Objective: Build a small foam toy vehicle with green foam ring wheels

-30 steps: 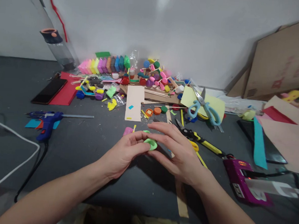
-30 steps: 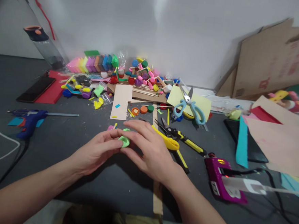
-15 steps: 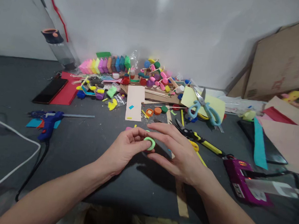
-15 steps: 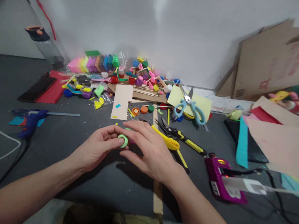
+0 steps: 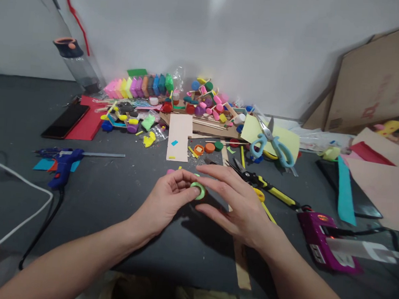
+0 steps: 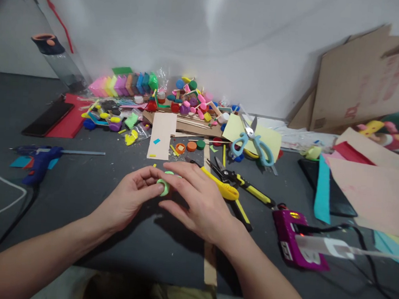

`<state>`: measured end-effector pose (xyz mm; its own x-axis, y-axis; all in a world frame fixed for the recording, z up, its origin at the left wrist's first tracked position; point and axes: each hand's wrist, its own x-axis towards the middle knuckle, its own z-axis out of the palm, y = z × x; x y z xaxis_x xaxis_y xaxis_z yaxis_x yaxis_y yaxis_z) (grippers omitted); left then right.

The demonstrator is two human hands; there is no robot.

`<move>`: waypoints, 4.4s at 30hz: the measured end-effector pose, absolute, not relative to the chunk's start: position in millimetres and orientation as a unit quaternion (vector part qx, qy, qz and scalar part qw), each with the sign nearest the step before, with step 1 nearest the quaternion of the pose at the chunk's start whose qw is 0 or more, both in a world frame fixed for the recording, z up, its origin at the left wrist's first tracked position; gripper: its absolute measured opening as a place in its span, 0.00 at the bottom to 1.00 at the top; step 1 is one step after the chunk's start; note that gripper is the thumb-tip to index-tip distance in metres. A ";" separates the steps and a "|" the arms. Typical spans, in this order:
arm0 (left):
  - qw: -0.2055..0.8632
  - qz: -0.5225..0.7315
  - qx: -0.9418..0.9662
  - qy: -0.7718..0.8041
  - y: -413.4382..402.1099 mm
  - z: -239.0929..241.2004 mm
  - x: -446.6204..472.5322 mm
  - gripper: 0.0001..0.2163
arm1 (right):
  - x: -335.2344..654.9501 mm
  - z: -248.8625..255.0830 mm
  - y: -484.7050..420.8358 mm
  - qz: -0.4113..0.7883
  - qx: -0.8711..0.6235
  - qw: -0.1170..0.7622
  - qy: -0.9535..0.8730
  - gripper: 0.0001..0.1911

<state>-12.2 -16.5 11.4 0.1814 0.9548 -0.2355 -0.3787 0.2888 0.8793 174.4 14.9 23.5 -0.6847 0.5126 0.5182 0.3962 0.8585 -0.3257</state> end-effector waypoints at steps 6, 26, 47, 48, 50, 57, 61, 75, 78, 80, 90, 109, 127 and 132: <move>0.735 0.476 0.306 0.373 -15.7 9.2 -10.1 0.10 | 171.1 20.8 13.0 0.086 -0.260 0.322 -0.906 0.17; 0.719 0.459 0.356 0.383 -14.6 14.3 -13.0 0.05 | 174.8 20.9 17.9 0.225 -0.237 0.303 -0.895 0.23; 0.762 0.426 0.323 0.365 -14.0 12.7 -14.5 0.11 | 176.4 19.8 19.1 0.204 -0.228 0.313 -0.899 0.21; 0.763 0.424 0.323 0.365 -14.2 13.3 -14.9 0.11 | 176.4 19.6 19.2 0.211 -0.229 0.317 -0.896 0.21; 0.765 0.423 0.324 0.362 -14.8 14.8 -15.8 0.10 | 176.3 19.4 19.0 0.232 -0.235 0.327 -0.885 0.20; 0.755 0.426 0.326 0.376 -14.4 18.8 -15.1 0.11 | 174.6 19.3 18.4 0.278 -0.252 0.339 -0.863 0.20; 0.728 0.437 0.359 0.387 -14.8 19.3 -14.5 0.10 | 173.9 17.8 18.7 0.275 -0.250 0.338 -0.865 0.22; 0.782 0.454 0.319 0.283 -19.8 20.4 -12.8 0.15 | 172.0 12.4 13.8 0.336 -0.277 0.417 -0.798 0.19; 0.756 0.434 0.372 0.318 -22.6 19.1 -13.3 0.12 | 171.3 12.0 13.2 0.317 -0.276 0.407 -0.811 0.20; 0.744 0.427 0.383 0.342 -23.0 18.6 -14.4 0.13 | 171.4 12.8 12.9 0.305 -0.272 0.396 -0.822 0.20; 0.743 0.407 0.375 0.376 -19.7 20.1 -12.7 0.07 | 167.7 18.1 11.9 0.242 -0.251 0.365 -0.863 0.20; 0.750 0.411 0.374 0.358 -16.7 18.9 -17.4 0.12 | 169.2 14.1 12.8 0.204 -0.275 0.398 -0.851 0.18; 0.724 0.378 0.420 0.396 -12.4 18.5 -15.5 0.08 | 173.6 13.6 11.4 0.204 -0.313 0.430 -0.822 0.17; 0.705 0.418 0.419 0.389 -6.5 19.5 -18.4 0.05 | 177.5 13.7 17.2 0.203 -0.340 0.458 -0.795 0.12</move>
<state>-18.4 -6.5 19.5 0.3465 0.9168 -0.1984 -0.2637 0.2982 0.9174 177.5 17.2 13.7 -0.3479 0.7277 0.5911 0.3553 0.6858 -0.6351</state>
